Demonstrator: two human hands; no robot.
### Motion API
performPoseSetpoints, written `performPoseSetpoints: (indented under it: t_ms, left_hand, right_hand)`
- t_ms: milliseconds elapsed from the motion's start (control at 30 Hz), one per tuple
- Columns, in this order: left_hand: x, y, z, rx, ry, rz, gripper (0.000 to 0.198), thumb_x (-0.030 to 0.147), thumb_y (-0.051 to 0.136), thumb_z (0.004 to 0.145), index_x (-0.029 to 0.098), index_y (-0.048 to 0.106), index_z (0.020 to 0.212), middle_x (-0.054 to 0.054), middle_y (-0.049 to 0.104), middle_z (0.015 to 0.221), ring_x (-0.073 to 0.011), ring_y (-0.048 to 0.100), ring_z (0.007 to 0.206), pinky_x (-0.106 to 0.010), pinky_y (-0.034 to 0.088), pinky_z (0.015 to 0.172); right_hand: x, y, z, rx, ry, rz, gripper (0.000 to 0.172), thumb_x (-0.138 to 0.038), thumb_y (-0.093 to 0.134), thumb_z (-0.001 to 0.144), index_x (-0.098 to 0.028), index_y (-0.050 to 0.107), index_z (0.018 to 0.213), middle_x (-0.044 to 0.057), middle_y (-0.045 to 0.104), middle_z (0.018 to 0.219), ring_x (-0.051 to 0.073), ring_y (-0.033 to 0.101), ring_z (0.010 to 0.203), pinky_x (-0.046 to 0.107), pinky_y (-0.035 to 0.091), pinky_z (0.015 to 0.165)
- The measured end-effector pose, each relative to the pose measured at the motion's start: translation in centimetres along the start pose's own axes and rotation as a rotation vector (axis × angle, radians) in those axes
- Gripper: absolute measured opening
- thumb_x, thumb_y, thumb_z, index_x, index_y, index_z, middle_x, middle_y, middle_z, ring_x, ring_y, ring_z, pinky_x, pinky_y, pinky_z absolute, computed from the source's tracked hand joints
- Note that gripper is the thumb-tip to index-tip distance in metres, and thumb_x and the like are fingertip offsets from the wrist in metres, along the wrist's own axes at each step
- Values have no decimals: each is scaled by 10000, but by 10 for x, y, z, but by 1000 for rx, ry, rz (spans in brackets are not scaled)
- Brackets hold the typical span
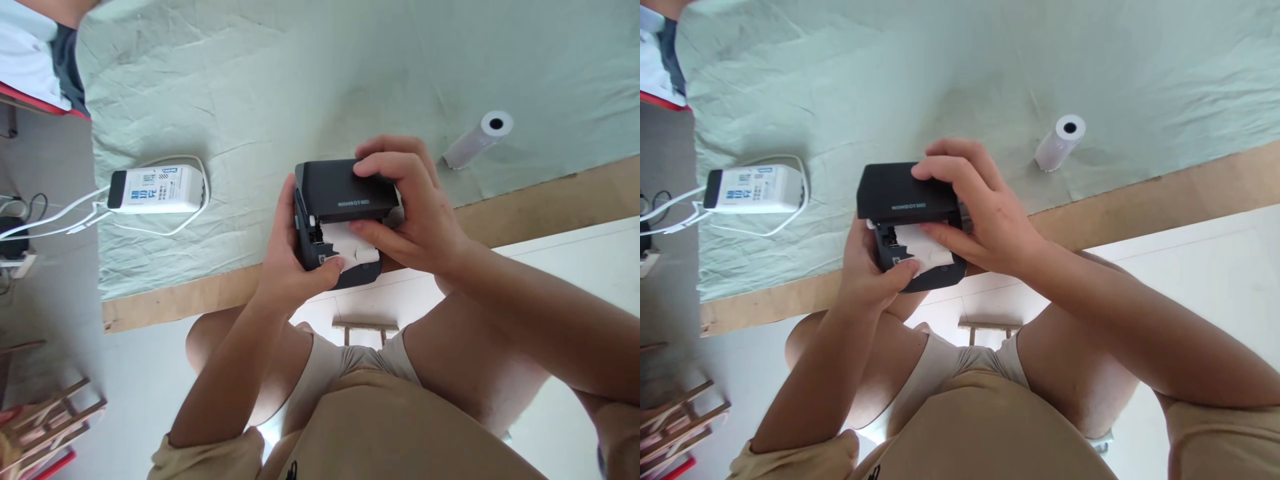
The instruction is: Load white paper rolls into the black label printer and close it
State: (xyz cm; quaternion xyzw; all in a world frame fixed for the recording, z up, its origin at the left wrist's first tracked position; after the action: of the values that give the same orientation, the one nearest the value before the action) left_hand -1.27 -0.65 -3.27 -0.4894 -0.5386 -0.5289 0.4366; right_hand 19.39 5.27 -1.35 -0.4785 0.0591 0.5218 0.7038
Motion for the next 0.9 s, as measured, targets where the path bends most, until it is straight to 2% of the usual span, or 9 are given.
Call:
performPoseSetpoints:
  t_ms: [100, 267, 433, 600, 733, 900]
  left_hand:
    - [1, 2, 1, -1, 9, -55, 945, 284, 969, 683, 330, 561, 1535, -64, 718, 1377, -293, 745, 1149, -343, 661, 861]
    - [4, 6, 4, -11, 8, -138, 698, 359, 908, 796, 336, 634, 1437, -44, 654, 1516, -349, 642, 1398, -415, 620, 1084]
    - [7, 9, 5, 61, -33, -19, 767, 336, 933, 786, 322, 596, 1474, -52, 631, 1527, -356, 608, 1436, -406, 587, 1128]
    - [9, 10, 5, 59, -50, -12, 795, 317, 958, 740, 320, 598, 1448, -55, 635, 1521, -372, 615, 1426, -419, 596, 1114]
    - [10, 12, 3, 59, -47, 5, 821, 328, 956, 754, 301, 558, 1472, -77, 595, 1564, -374, 579, 1464, -417, 579, 1134]
    - [10, 12, 4, 41, -45, -13, 833, 307, 940, 774, 296, 524, 1495, -75, 588, 1555, -348, 587, 1449, -399, 574, 1133]
  right_hand:
    - [-2, 0, 1, -28, -9, 24, 437, -353, 680, 969, -302, 491, 1361, 147, 620, 1442, 332, 589, 1392, 585, 558, 1130]
    - [-2, 4, 2, 40, -68, 48, 377, -315, 650, 973, -282, 503, 1319, 133, 664, 1351, 294, 641, 1306, 554, 582, 1090]
    - [-1, 5, 2, -18, -8, 5, 421, -370, 679, 962, -282, 508, 1336, 148, 657, 1370, 320, 631, 1318, 568, 571, 1104]
    - [1, 4, 2, -11, -25, 26, 423, -362, 688, 950, -300, 528, 1337, 139, 653, 1365, 335, 642, 1302, 560, 590, 1057]
    - [0, 4, 3, -44, -8, 21, 418, -404, 659, 976, -291, 517, 1353, 150, 647, 1390, 332, 622, 1333, 574, 573, 1096]
    - [3, 4, 3, -2, -103, 38, 392, -413, 656, 995, -283, 507, 1334, 140, 665, 1336, 288, 648, 1271, 534, 588, 1080]
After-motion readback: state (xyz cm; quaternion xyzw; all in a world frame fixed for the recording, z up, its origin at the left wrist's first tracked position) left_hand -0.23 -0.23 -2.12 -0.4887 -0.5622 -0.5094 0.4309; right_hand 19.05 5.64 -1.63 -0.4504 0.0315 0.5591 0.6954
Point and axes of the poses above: each hand's wrist, its own z-axis towards the middle knuckle, its own y-axis out of the palm, x = y × z, the point moved 1 cm from there along z, towards the middle knuckle
